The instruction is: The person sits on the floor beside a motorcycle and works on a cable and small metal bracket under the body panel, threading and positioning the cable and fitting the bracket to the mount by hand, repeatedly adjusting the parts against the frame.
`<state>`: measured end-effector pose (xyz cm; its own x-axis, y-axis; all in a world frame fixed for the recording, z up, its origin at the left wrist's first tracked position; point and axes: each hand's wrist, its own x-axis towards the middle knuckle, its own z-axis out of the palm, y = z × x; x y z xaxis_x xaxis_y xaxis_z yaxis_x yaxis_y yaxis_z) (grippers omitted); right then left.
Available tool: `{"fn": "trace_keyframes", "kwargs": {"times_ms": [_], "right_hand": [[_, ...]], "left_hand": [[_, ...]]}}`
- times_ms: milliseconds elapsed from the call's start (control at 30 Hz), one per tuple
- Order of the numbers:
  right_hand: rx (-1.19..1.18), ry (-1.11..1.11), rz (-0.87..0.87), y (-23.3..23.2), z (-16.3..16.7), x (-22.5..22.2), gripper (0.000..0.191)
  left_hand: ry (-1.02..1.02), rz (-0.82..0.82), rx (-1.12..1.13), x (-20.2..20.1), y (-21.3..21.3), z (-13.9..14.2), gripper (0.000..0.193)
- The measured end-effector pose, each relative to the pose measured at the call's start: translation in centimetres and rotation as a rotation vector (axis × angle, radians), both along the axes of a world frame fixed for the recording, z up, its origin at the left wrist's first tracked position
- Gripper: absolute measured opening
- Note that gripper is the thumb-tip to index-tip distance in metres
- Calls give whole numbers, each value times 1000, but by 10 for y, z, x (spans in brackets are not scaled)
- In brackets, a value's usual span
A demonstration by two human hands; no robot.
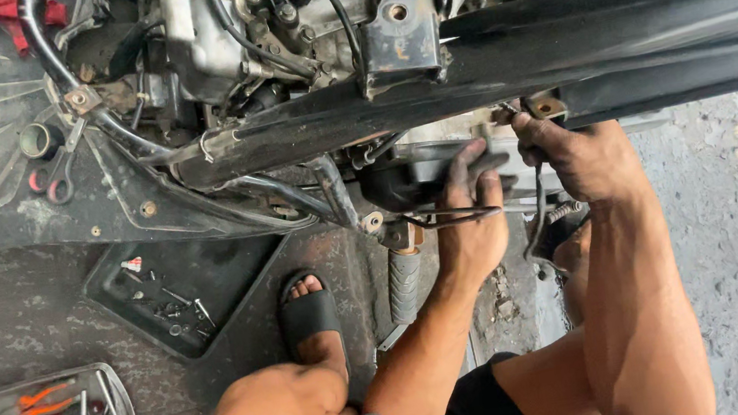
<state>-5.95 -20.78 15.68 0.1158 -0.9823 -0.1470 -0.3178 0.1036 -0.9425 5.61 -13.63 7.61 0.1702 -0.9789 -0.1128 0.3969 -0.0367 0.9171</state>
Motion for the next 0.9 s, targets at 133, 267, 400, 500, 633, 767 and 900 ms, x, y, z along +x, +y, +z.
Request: {"fn": "trace_keyframes", "kwargs": {"times_ms": [133,267,400,500,633,767,900], "right_hand": [[247,-290,-71,2,0,-2,9],[309,-358,-58,-4,-6,-4,7],[306,-377,-65,-8,-13,-9,11],[176,-346,-61,-4,-18,-10,11],[-140,0,-52,5,-23,-6,17],[-241,-18,6,9,-26,-3,23],[-277,-75,45,14,-27,-3,23]], "left_hand": [[94,241,-183,-19,-27,3,32],[171,261,-80,-28,-62,5,29],[209,274,62,-30,-61,9,25],[-306,486,-147,-32,-55,12,22],[-365,476,-158,-32,-52,15,16],[-421,458,-202,-31,-45,16,16],[-359,421,-209,-30,-41,15,14]]}}
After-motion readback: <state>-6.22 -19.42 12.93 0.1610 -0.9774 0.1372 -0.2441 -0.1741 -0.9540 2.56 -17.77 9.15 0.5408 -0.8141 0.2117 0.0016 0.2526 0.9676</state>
